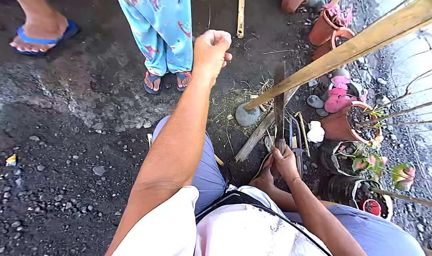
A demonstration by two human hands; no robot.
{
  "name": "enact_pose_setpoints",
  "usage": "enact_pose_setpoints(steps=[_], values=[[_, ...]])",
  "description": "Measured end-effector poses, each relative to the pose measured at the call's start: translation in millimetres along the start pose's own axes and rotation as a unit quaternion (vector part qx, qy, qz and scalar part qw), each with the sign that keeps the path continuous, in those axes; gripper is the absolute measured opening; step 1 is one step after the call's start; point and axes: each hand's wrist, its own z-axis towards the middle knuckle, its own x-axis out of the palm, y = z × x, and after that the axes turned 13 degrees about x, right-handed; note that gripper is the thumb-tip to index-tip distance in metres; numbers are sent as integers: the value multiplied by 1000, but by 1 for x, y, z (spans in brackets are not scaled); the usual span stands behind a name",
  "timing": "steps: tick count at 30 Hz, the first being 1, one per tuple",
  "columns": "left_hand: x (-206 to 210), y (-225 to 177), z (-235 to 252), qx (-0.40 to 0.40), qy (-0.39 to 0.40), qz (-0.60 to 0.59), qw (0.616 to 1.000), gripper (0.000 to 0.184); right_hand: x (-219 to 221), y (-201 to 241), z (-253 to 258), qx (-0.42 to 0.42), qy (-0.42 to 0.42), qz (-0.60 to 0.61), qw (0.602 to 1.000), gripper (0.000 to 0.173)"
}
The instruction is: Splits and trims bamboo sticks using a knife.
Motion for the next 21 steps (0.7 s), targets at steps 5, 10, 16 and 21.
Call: enact_pose_setpoints(steps=[5, 10, 16, 21], values=[[-7, 0, -3, 38, 28, 43, 998, 28, -34, 49, -23, -97, -50, 17, 994, 35], [-11, 0, 1, 35, -16, 4, 999, 23, -87, 126, -33, -356, -124, 125, 918, 27], [-3, -2, 5, 2, -36, -37, 999, 23, -19, 25, -14, -119, -88, -10, 989, 42], [-2, -1, -4, -7, -32, -25, 999, 21, 0, -14, 0, -4, -24, -18, 1000, 31]])
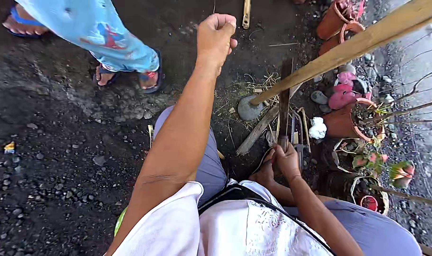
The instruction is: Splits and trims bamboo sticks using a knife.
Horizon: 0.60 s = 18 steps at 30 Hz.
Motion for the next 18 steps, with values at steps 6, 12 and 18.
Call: enact_pose_setpoints(steps=[6, 12, 18], values=[[-8, -4, 5, 23, -6, 13, 1000, 20, -64, 96, -16, -193, -106, 77, 972, 33], [-1, -2, 11, 25, -27, -20, 999, 18, -70, 137, -22, -316, -145, 166, 923, 18], [5, -1, 13, 21, -22, -20, 999, 18, 7, -6, 11, 22, -9, -65, 998, 35]])
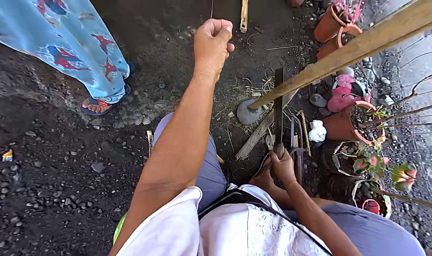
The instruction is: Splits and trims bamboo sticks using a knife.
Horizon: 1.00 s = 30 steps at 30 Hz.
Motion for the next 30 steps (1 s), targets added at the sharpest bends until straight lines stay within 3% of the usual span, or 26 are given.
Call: enact_pose_setpoints(steps=[2, 5, 9, 12, 15, 18, 22, 24, 26, 27, 28, 30], values=[[0, 5, -8, -6, 14, 16, 1000, 18, 1, -2, -8, 8, 1, 0, 1000, 34], [11, 5, -11, 56, 71, 26, 996, 23, -1, 2, -8, -5, -6, 8, 1000, 32], [41, 7, -30, 187, 205, 33, 960, 44, 5, -1, -10, -21, -1, 5, 1000, 36], [61, 17, -40, 189, 260, 77, 944, 59, 1, -6, -13, -56, -9, 17, 998, 37], [57, 19, -30, 167, 214, 82, 959, 55, -26, 24, -27, -119, -44, 37, 991, 42], [43, 14, -16, 132, 97, 47, 985, 43, -71, 82, -50, -233, -115, 83, 962, 42], [28, 18, -4, 113, -6, 11, 993, 29, -106, 140, -51, -382, -134, 247, 880, 19], [25, 16, -2, 107, -21, 5, 994, 27, -83, 121, -46, -323, -141, 211, 912, 26], [22, 17, -3, 105, -20, 7, 994, 26, -39, 53, -26, -159, -94, 72, 980, 44], [20, 17, -5, 104, -18, 11, 994, 26, -18, 16, -14, -74, -47, 17, 996, 46], [21, 18, -8, 101, -13, 14, 995, 26, -4, -5, -4, -20, -15, -15, 1000, 46], [17, 13, -1, 111, -13, 20, 994, 27, 6, -6, 4, 14, 14, -19, 1000, 43]])
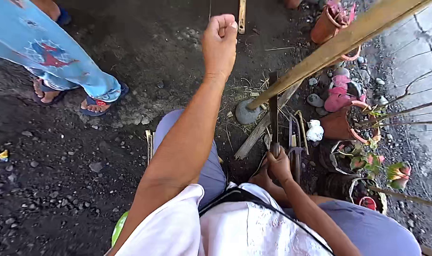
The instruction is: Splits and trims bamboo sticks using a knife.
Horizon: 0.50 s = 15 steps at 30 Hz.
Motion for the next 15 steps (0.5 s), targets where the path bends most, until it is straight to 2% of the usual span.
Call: enact_pose_setpoints(steps=[2, 4, 6, 11, 12, 13, 15], values=[[-5, 2, -11, -15, 9, 15, 1000, 27, -3, -4, -12, -3, 3, 35, 999, 35], [-8, -2, -3, -3, 2, 9, 1000, 26, -16, 14, -15, -49, -14, 87, 995, 29], [-11, -3, -1, -9, -11, 7, 1000, 24, -36, 39, -26, -110, -44, 129, 985, 31], [-10, -3, 4, -21, -53, -2, 998, 19, -88, 116, -38, -293, -120, 245, 916, 25], [-8, -2, 4, -21, -55, -2, 998, 20, -88, 119, -37, -306, -130, 247, 910, 24], [-7, -1, 4, -20, -56, -6, 998, 21, -82, 114, -37, -290, -139, 223, 920, 26], [-4, 0, 3, -12, -54, -11, 998, 21, -51, 71, -28, -188, -116, 122, 968, 41]])
